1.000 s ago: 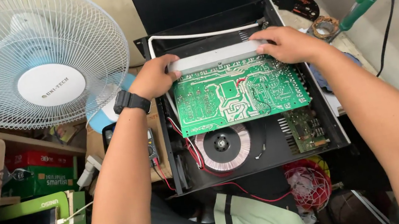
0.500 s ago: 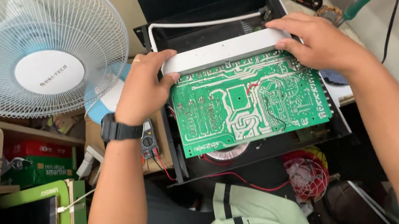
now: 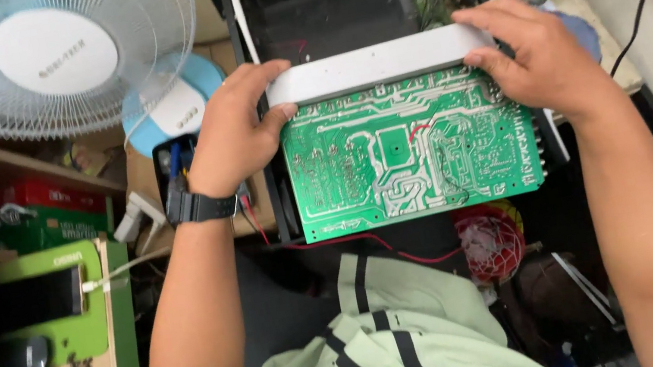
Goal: Inspecting and testing traces on a printed circuit board using a multimeter inside an electronic device chassis.
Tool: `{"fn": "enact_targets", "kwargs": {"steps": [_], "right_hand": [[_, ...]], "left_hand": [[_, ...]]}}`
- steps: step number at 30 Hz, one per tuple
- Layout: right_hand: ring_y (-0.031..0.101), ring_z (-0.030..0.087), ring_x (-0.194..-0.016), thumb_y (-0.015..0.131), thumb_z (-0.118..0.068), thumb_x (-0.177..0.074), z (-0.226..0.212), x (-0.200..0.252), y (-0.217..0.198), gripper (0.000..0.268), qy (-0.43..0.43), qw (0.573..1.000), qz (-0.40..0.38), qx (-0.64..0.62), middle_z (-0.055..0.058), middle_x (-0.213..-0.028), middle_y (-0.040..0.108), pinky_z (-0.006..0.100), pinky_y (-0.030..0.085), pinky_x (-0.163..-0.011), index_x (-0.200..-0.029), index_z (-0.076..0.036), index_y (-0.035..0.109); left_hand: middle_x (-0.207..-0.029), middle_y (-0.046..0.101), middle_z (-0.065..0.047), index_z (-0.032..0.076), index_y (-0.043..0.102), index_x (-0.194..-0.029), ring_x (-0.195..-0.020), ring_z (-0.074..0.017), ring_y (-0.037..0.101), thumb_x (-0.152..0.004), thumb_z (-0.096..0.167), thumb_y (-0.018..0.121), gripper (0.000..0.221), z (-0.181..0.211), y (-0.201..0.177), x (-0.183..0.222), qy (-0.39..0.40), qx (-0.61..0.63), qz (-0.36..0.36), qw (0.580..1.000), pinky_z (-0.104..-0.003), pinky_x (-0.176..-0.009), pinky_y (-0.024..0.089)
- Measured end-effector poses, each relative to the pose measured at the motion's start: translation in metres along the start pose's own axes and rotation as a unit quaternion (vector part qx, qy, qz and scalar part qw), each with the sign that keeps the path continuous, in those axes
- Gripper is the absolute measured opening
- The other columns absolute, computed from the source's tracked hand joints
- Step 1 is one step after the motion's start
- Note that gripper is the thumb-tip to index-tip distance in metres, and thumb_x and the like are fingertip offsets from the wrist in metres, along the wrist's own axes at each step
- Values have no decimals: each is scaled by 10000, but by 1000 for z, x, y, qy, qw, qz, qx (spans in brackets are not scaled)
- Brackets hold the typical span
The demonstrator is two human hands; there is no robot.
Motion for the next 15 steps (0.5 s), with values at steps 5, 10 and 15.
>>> {"fn": "enact_targets", "kwargs": {"steps": [5, 10, 15], "right_hand": [[676, 470, -1415, 717, -166, -1253, -7, 3, 2, 524, -12, 1000, 9, -13, 330, -1557, 696, 566, 546, -1180, -1665, 155, 669], [660, 458, -1426, 739, -114, -1258, -3, 3, 7, 492, 1, 1000, 6, -19, 314, -1559, 693, 556, 524, -1183, -1667, 152, 673], [640, 307, -1213, 753, -134, -1200, 9, 7, 23, 491, 128, 989, -34, -59, 148, -1468, 694, 444, 482, -982, -1680, -52, 692]], "left_hand": [[-1333, 734, -159, 36, 666, -1549, -1178, -386, 721, -1095, 98, 816, 482, -4, 3, 5, 15, -2, 9, 1000, -517, -961, 576], [-1338, 726, -140, 62, 663, -1558, -1167, -372, 723, -1109, 109, 812, 475, -17, 14, 5, -6, 18, 9, 1000, -504, -929, 579], [-1443, 730, -158, 76, 627, -1612, -1321, -403, 680, -1147, 149, 766, 491, -41, 33, 6, -7, 46, 14, 999, -543, -1057, 564]]}}
Point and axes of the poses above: each hand's wrist, its own x-axis away from the middle knuckle, its own y-axis out of the palm, z = x × y, the point moved 2 cm from there along -x, towards the middle knuckle
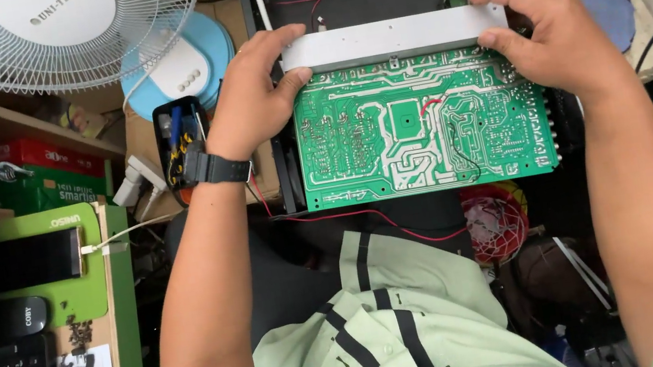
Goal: Inspecting and testing traces on a printed circuit board using a multimeter inside an electronic device chassis.
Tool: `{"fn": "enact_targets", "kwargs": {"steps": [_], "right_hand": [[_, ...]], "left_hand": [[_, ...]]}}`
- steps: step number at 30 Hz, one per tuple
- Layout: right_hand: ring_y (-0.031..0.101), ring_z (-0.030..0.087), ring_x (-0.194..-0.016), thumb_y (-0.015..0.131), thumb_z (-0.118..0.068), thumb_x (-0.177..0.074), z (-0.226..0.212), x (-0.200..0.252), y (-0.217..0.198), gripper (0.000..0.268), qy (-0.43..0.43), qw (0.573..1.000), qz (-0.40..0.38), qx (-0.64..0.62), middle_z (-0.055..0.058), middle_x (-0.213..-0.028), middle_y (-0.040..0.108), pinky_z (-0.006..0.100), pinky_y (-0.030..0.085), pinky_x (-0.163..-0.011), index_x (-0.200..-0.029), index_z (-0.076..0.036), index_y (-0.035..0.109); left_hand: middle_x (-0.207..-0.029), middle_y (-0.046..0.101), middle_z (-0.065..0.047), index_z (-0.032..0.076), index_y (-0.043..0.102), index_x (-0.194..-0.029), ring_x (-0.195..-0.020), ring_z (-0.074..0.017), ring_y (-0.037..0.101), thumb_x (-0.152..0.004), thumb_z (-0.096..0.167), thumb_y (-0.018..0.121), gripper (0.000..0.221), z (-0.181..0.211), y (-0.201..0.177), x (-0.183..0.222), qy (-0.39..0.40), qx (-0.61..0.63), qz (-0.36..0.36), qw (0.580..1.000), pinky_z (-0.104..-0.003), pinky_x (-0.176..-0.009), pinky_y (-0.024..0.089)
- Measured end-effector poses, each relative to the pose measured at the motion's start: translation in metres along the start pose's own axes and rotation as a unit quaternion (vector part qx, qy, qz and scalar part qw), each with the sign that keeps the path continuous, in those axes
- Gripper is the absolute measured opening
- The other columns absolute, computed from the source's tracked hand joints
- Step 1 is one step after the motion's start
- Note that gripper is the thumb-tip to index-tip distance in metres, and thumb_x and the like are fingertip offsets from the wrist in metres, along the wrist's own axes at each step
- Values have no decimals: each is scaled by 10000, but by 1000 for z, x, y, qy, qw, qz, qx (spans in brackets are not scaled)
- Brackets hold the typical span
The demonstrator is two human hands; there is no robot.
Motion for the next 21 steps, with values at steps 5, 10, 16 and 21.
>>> {"fn": "enact_targets", "kwargs": {"steps": [5, 10, 16, 21], "right_hand": [[619, 253, -1123, 768, -108, -1210, 5, 1, 4, 463, 14, 999, 6, -32, 139, -1479, 684, 390, 488, -892, -1661, -32, 704], [655, 246, -1288, 769, -74, -1190, 9, -1, 6, 461, 38, 997, -2, -63, 129, -1545, 688, 376, 521, -989, -1645, -51, 699], [581, 213, -1008, 767, -132, -1186, 13, -2, 10, 488, 73, 996, -10, -50, 90, -1445, 662, 373, 471, -847, -1668, -108, 691], [628, 222, -1163, 730, -212, -1175, 10, -4, 10, 507, 102, 993, -22, -57, 91, -1576, 672, 391, 500, -948, -1666, -102, 666]], "left_hand": [[-1402, 723, -108, 136, 647, -1596, -1221, -316, 678, -1144, 188, 781, 475, 2, -3, 2, -13, 35, 2, 999, -426, -866, 553], [-1473, 715, -97, 147, 624, -1634, -1262, -276, 689, -1169, 266, 762, 499, 2, 0, 2, -22, 43, 6, 999, -350, -686, 540], [-1486, 698, -56, 191, 628, -1614, -1248, -236, 658, -1182, 328, 756, 471, -3, 9, 1, -47, 86, 41, 994, -373, -967, 579], [-1479, 699, -35, 199, 613, -1642, -1243, -229, 634, -1197, 318, 733, 475, -3, 14, -1, -61, 80, 48, 994, -369, -960, 550]]}}
Point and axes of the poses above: each hand's wrist, its own x-axis away from the middle knuckle, its own y-axis out of the palm, z = x × y, the point moved 2 cm from there along -x, towards the middle knuckle
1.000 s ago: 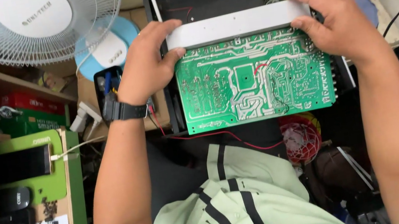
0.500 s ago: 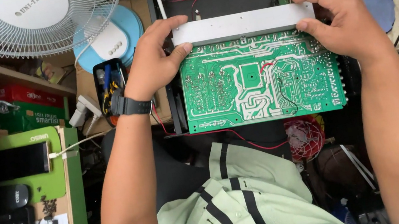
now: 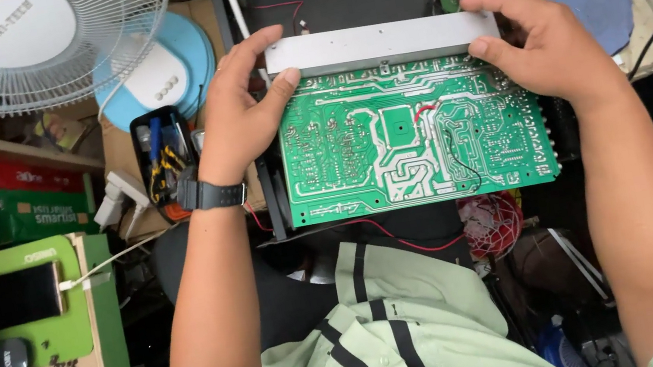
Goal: Inspecting and testing traces on a printed circuit board using a multimeter inside an electronic device chassis.
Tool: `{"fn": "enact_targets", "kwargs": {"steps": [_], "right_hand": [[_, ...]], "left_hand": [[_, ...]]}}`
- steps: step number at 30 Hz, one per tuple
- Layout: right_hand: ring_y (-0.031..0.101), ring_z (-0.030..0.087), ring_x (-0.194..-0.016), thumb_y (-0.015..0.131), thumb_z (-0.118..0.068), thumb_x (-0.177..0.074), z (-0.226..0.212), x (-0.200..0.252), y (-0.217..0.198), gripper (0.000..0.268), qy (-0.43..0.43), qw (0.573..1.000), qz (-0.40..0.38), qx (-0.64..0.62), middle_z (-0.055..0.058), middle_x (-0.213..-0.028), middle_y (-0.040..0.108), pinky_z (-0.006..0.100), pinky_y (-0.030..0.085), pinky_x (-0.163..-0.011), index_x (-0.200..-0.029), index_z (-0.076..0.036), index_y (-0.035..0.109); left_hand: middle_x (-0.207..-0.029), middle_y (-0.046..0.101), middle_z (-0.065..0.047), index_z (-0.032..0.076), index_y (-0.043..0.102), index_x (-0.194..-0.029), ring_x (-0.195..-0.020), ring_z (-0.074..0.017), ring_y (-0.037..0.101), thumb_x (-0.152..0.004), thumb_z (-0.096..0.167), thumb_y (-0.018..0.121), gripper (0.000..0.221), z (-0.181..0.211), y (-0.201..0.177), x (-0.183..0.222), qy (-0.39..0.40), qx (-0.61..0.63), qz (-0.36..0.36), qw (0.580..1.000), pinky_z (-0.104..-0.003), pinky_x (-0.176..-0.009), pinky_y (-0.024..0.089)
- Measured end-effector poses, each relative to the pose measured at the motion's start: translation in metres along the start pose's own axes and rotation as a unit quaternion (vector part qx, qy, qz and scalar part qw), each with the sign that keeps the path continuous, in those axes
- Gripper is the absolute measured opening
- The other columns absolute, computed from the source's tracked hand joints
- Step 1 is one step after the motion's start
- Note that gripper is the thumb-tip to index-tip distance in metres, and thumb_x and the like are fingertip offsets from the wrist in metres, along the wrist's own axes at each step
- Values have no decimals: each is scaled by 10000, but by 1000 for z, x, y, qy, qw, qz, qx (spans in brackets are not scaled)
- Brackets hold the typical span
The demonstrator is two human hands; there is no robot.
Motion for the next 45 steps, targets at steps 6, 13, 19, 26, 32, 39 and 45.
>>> {"fn": "enact_targets", "kwargs": {"steps": [6, 13, 19, 26, 32, 39, 45], "right_hand": [[641, 258, -1231, 724, -212, -1161, 2, -1, 2, 533, 18, 1000, -4, 9, 112, -1617, 665, 447, 522, -1016, -1682, -126, 646], [656, 234, -1147, 663, -212, -1180, 0, -2, 2, 570, 24, 1000, -3, 11, 97, -1612, 676, 441, 509, -943, -1740, -156, 572], [671, 270, -1298, 695, -263, -1154, -6, -3, 3, 566, 27, 999, -11, 12, 101, -1655, 675, 459, 515, -982, -1705, -161, 615], [594, 280, -1118, 640, -311, -1179, -10, -8, 2, 557, 88, 995, -25, 27, 100, -1454, 704, 472, 483, -934, -1726, -207, 621], [602, 207, -943, 669, -251, -1189, -5, -13, 2, 496, 118, 992, -36, -11, 42, -1196, 718, 403, 477, -832, -1683, -197, 669], [577, 186, -904, 738, -198, -1167, -4, -23, -15, 457, 86, 995, -39, 13, 22, -1123, 708, 363, 451, -794, -1623, -172, 725], [553, 190, -908, 735, -181, -1205, 2, -22, -37, 456, 44, 998, -13, 41, 43, -1151, 690, 375, 438, -782, -1659, -134, 737]], "left_hand": [[-1415, 695, -38, 194, 645, -1617, -1205, -207, 628, -1191, 300, 748, 451, 1, 0, 1, -1, 6, 12, 1000, -351, -948, 534], [-1607, 635, -95, 141, 659, -1584, -1464, -248, 638, -1201, 273, 734, 413, 13, -2, -2, 16, 25, 10, 1000, -340, -1014, 592], [-1569, 697, -111, 110, 593, -1641, -1372, -247, 691, -1188, 285, 722, 503, 7, -2, -3, -28, 34, -7, 999, -377, -1054, 603], [-1553, 729, -87, 137, 581, -1678, -1284, -235, 707, -1198, 267, 655, 503, -1, -4, -8, -40, -18, -16, 999, -392, -988, 556], [-1418, 792, -64, 125, 650, -1573, -1126, -228, 722, -1189, 361, 607, 453, -9, -7, -19, -59, -39, -35, 997, -398, -947, 546], [-1355, 763, -86, 90, 624, -1544, -1176, -238, 733, -1206, 303, 611, 400, -13, -4, -16, -25, 4, -23, 999, -404, -975, 578], [-1458, 755, -120, 73, 609, -1590, -1275, -279, 746, -1222, 363, 594, 468, 5, 0, -12, 10, 15, 21, 1000, -412, -1005, 597]]}}
Point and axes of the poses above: each hand's wrist, its own x-axis away from the middle knuckle, its own y-axis out of the palm, z = x × y, the point moved 2 cm from there along -x, towards the middle knuckle
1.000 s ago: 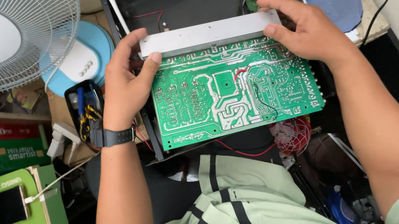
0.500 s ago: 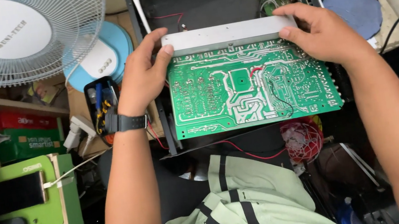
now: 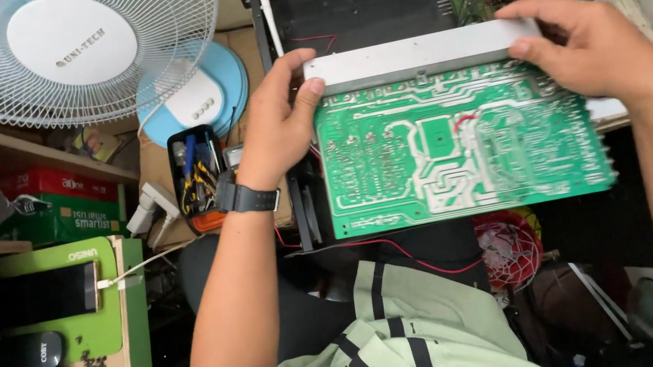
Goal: Inspecting and testing traces on a printed circuit board using a multimeter inside an electronic device chassis.
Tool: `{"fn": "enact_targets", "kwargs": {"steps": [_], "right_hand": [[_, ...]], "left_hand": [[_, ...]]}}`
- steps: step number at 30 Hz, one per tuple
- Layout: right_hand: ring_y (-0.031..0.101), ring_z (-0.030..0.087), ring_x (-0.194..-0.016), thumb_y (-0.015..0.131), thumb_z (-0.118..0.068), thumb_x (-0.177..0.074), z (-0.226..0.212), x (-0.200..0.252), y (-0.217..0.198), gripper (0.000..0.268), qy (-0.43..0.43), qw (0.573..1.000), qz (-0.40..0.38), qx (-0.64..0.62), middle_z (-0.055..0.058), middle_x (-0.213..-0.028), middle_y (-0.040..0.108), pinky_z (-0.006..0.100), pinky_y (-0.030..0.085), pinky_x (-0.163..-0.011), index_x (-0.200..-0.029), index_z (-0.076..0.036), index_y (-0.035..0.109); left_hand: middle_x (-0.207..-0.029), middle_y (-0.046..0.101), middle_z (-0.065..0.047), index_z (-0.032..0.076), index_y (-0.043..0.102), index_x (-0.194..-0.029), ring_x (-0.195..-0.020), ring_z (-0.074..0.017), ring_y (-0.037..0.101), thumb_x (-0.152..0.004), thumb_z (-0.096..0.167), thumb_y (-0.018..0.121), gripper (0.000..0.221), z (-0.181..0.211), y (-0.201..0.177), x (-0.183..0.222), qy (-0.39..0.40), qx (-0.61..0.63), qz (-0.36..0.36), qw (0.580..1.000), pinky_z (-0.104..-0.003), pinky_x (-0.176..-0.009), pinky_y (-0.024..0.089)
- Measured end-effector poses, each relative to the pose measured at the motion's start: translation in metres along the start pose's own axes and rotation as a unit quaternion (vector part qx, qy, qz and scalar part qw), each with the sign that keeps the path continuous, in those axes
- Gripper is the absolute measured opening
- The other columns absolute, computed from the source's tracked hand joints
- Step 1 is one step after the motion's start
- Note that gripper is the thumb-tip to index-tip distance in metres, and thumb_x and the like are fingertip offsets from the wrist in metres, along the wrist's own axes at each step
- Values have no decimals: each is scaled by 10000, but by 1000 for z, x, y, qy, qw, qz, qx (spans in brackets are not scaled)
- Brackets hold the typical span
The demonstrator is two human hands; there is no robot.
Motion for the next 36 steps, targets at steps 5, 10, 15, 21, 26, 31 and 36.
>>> {"fn": "enact_targets", "kwargs": {"steps": [5, 10, 15, 21, 26, 31, 36], "right_hand": [[518, 170, -909, 711, -158, -1240, 19, 5, -9, 457, -34, 999, 10, -7, 39, -1173, 678, 340, 416, -787, -1694, -107, 731], [518, 175, -967, 717, -149, -1233, 17, 16, -15, 452, -30, 999, 21, -15, 59, -1287, 677, 335, 415, -814, -1681, -88, 732], [440, 145, -794, 720, -191, -1207, 20, 17, -12, 441, -6, 1000, -8, -29, 15, -956, 596, 299, 346, -681, -1644, -145, 758], [455, 146, -795, 717, -162, -1199, 13, 15, -8, 441, 12, 999, -17, -41, 23, -931, 592, 319, 365, -673, -1637, -131, 762], [503, 145, -886, 734, -175, -1183, 21, 23, -3, 462, 8, 999, -9, -31, 26, -1175, 674, 314, 400, -757, -1643, -131, 757], [487, 163, -822, 750, -169, -1189, 32, 32, 1, 471, 15, 1000, -3, -18, 48, -1074, 659, 344, 389, -713, -1658, -129, 763], [504, 128, -898, 793, -134, -1173, 43, 38, 5, 480, -13, 999, 14, -29, 21, -1124, 648, 301, 388, -769, -1649, -87, 767]], "left_hand": [[-1456, 742, -104, 76, 607, -1580, -1239, -246, 727, -1226, 400, 575, 481, 21, 6, 3, 10, 27, 9, 1000, -395, -1002, 596], [-1434, 721, -114, 57, 592, -1587, -1204, -238, 710, -1229, 408, 573, 502, 31, 11, 7, 30, 32, 11, 999, -393, -994, 612], [-1457, 765, -63, 96, 650, -1547, -1237, -205, 727, -1200, 395, 610, 461, 32, 12, 11, -13, 39, 11, 999, -365, -1030, 589], [-1347, 758, -56, 87, 659, -1534, -1146, -190, 707, -1199, 404, 613, 463, 30, 12, 16, -8, 49, 14, 999, -357, -940, 599], [-1333, 740, -64, 96, 648, -1555, -1164, -203, 705, -1205, 421, 604, 480, 26, 16, 26, -7, 39, 13, 999, -371, -960, 597], [-1364, 736, -71, 101, 636, -1573, -1180, -212, 715, -1202, 454, 593, 513, 24, 24, 33, -16, 45, 5, 999, -384, -1007, 617], [-1463, 731, -77, 114, 630, -1567, -1225, -217, 714, -1206, 430, 608, 481, 20, 23, 39, -11, 54, -15, 998, -374, -994, 595]]}}
Point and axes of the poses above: each hand's wrist, its own x-axis away from the middle knuckle, its own y-axis out of the palm, z = x × y, the point moved 2 cm from there along -x, towards the middle knuckle
